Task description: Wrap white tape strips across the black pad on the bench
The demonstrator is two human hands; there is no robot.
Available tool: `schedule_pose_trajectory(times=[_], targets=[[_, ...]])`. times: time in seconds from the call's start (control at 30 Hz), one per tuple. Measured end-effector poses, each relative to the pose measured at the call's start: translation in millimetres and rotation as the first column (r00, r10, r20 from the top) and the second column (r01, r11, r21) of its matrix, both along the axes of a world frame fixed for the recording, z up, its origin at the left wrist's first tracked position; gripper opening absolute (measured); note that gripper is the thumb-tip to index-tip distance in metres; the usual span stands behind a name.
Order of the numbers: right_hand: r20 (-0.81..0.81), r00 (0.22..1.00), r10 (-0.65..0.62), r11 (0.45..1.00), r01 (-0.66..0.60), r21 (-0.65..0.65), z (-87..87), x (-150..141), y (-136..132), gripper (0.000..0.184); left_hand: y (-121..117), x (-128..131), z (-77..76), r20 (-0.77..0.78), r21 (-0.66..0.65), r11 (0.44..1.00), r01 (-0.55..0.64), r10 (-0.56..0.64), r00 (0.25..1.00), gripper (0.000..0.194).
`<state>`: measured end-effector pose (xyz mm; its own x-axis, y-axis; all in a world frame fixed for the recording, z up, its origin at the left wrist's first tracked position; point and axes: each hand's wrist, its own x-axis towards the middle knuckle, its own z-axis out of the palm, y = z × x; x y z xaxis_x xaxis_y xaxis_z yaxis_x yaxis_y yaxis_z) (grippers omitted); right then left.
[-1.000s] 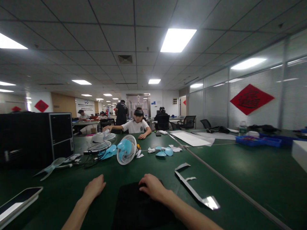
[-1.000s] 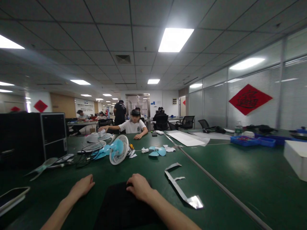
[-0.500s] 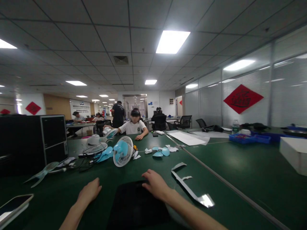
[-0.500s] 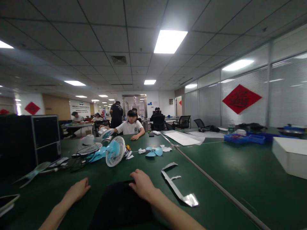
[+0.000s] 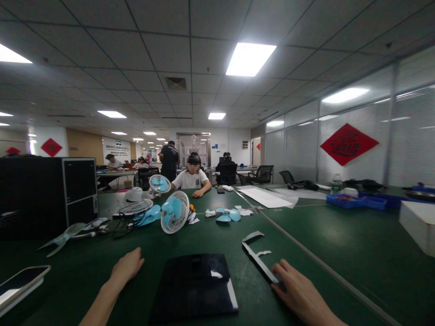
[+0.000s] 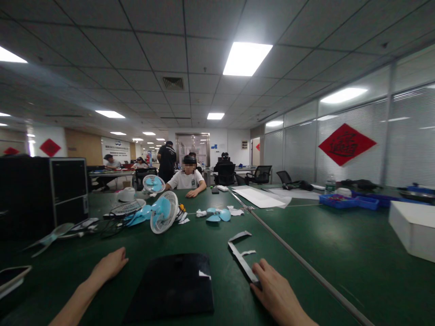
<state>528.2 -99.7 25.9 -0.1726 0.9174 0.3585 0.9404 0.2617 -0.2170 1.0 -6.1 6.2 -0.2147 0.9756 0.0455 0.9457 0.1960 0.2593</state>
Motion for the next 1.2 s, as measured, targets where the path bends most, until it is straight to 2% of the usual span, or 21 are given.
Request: schedule_pose_trajectory(times=[0.13,0.2,0.3,0.37,0.43,0.53,0.63,0.67,0.73,0.77,0.83,0.87,0.93,1.03,1.2], targets=[[-0.036,0.999,0.039,0.999,-0.038,0.029,-3.1,0.1,5.5,0.019,0.1,-2.6,-0.3,0.006,0.001,1.0,0.007,-0.007,1.0,0.02],[-0.102,0.993,0.051,0.995,-0.042,0.095,3.0,0.0,5.9,0.023,-1.2,-1.6,0.1,0.018,0.008,1.0,0.007,-0.007,1.0,0.019],[-0.291,0.953,0.085,0.976,-0.02,0.217,19.0,-2.1,3.5,0.026,-5.0,2.5,3.6,0.043,0.028,1.0,0.0,-0.001,0.999,0.015],[-0.444,0.889,0.118,0.972,-0.012,0.234,31.9,-6.9,2.2,0.028,-7.2,6.7,9.3,0.058,0.053,0.999,-0.009,0.006,0.998,0.014],[-0.58,0.803,0.138,0.985,-0.049,0.167,44.6,-15.9,2.3,0.031,-8.0,12.0,18.4,0.076,0.096,0.995,-0.011,0.003,0.997,0.015],[-0.752,0.637,0.168,0.972,-0.236,0.018,59.0,-36.3,6.5,0.032,-8.4,23.8,36.3,0.131,0.183,0.982,0.037,-0.062,0.99,0.023],[-0.874,0.469,0.124,0.895,-0.434,-0.106,62.3,-60.5,15.5,0.032,-16.4,41.9,54.4,0.224,0.227,0.962,0.154,-0.206,0.953,0.038],[-0.898,0.43,0.093,0.866,-0.48,-0.14,60.5,-68.4,19.1,0.032,-21.8,49.0,59.7,0.282,0.227,0.955,0.192,-0.253,0.925,0.045],[-0.925,0.378,0.032,0.816,-0.545,-0.194,53.5,-82.6,26.3,0.032,-35.6,63.5,68.5,0.588,0.226,0.918,0.327,-0.396,0.705,0.059],[-0.933,0.361,0.005,0.792,-0.571,-0.216,48.9,-88.7,29.4,0.03,-43.0,70.3,72.0,0.684,0.203,0.895,0.398,-0.421,0.596,0.062],[-0.939,0.342,-0.038,0.745,-0.617,-0.255,38.6,-98.7,33.8,0.025,-55.6,81.3,76.9,0.793,0.136,0.849,0.51,-0.402,0.458,0.065],[-0.938,0.343,-0.056,0.726,-0.631,-0.274,33.6,-102.5,34.8,0.023,-60.0,85.3,78.4,0.806,0.118,0.84,0.53,-0.393,0.442,0.064],[-0.929,0.361,-0.083,0.708,-0.635,-0.31,24.9,-108.1,34.6,0.018,-64.7,90.2,79.5,0.784,0.064,0.825,0.561,-0.39,0.483,0.057],[-0.904,0.414,-0.103,0.715,-0.602,-0.356,16.3,-112.1,30.8,0.015,-65.3,91.8,78.4,0.737,-0.021,0.812,0.584,-0.382,0.558,0.042],[-0.867,0.497,-0.048,0.747,-0.558,-0.361,10.0,-113.1,26.3,0.016,-63.2,92.5,71.1,0.733,-0.117,0.78,0.615,-0.35,0.584,0.027]])
